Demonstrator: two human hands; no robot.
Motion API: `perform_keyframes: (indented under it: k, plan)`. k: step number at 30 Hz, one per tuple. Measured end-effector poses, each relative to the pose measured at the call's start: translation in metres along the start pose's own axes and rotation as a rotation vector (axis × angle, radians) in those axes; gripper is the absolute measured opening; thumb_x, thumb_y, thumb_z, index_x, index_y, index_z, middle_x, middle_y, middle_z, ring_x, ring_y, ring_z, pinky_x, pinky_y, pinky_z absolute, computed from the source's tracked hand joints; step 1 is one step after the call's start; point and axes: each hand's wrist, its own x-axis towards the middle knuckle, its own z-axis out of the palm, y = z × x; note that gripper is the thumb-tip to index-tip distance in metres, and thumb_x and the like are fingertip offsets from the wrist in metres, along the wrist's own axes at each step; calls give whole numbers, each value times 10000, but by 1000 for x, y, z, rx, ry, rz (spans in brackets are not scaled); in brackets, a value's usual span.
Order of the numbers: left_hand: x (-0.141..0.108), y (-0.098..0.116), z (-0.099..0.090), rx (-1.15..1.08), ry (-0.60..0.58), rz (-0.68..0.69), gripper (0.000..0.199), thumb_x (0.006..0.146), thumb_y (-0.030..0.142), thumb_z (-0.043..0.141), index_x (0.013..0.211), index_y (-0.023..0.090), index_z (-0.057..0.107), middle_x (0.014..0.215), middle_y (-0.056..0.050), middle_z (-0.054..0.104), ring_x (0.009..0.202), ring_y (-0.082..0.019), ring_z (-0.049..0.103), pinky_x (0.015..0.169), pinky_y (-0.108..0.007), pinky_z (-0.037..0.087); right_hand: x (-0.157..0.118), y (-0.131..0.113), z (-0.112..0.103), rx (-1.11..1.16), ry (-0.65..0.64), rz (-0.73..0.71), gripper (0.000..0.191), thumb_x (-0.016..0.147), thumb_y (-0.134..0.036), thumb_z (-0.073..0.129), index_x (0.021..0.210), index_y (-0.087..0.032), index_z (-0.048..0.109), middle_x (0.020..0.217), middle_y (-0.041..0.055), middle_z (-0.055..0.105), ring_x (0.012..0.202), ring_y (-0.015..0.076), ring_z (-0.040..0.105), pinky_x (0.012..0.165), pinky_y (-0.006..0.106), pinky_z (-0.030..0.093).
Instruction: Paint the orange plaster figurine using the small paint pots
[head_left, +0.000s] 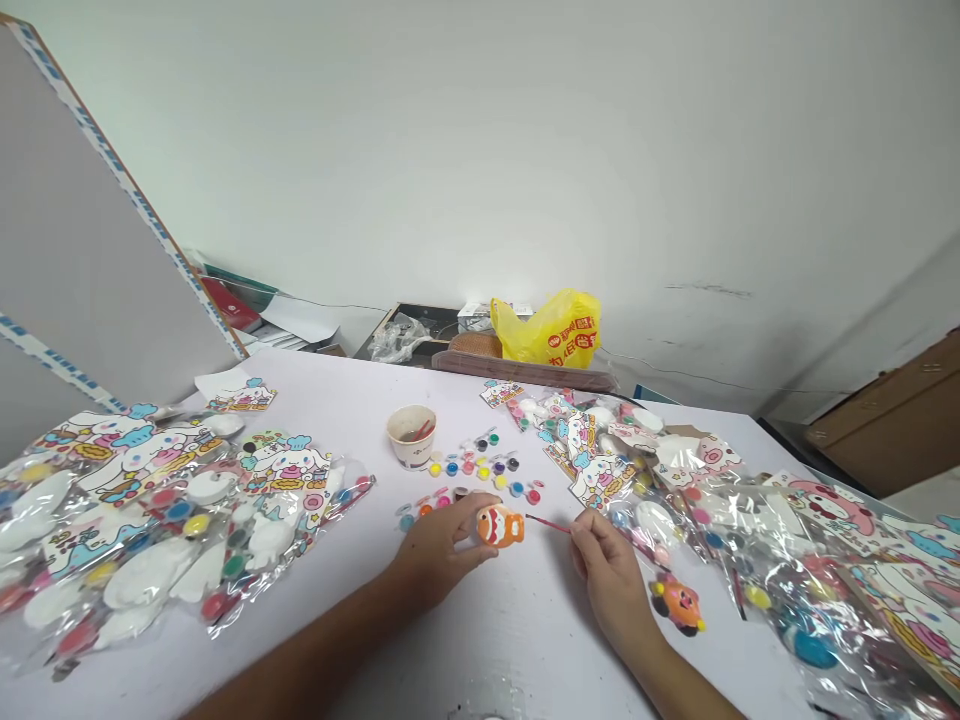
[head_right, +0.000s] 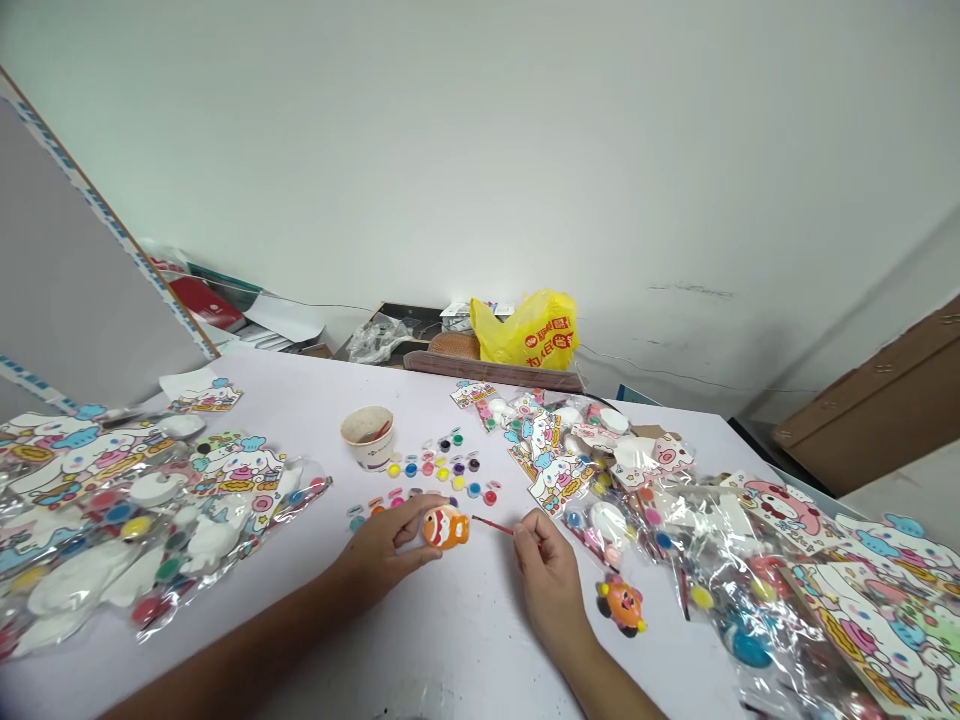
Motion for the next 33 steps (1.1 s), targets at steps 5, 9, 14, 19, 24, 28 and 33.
perform_keyframes:
  k: [5,9,14,19,24,28,33]
  plan:
    - [-1,2,0,8,-8,1,489,790,328,611,1276,286,573,887,6,576,804,-203,532,750,-289,436,1,1,0,-6,-54,11,398,892,-528,514,639,-235,420,553,-50,387,526,142,333,523,276,284]
    - [-1,3,0,11,-8,-4,481,789,320,612,1267,283,576,877,7,568,800,-199,530,751,-284,438,1,0,1,-8,-21,-5,398,900,-514,501,631,-239,399,547,-50,377,537,146,331,532,279,291]
    - [-1,3,-1,17,-9,-3,477,788,333,619,1261,293,578,839,16,537,774,-193,518,740,-283,435,0,0,1,-22,-26,-1,375,903,-474,507,635,-236,398,559,-52,372,535,140,321,527,275,274]
    - [-1,1,1,19,6,-12,482,783,336,614,1262,287,577,801,26,486,729,-178,491,712,-275,424,0,1,0,2,-66,-14,358,905,-444,500,635,-237,390,553,-55,369,527,137,313,526,272,275]
    - [-1,1,0,39,6,-9,471,783,340,612,1249,277,582,753,30,470,714,-181,477,693,-271,421,0,0,0,2,-32,-15,371,883,-459,518,616,-238,386,547,-51,373,527,143,332,529,273,289]
    - [0,1,0,46,6,8,469,787,325,604,1254,285,578,794,21,519,719,-177,480,688,-263,421,1,-1,1,3,-72,-11,366,885,-472,520,628,-238,406,543,-56,378,510,139,323,512,270,272]
    - [0,1,1,52,16,5,486,781,338,610,1261,268,571,804,19,527,718,-177,488,677,-260,428,1,-2,1,-6,-40,-37,362,890,-444,510,614,-239,398,527,-57,377,508,139,320,516,275,275]
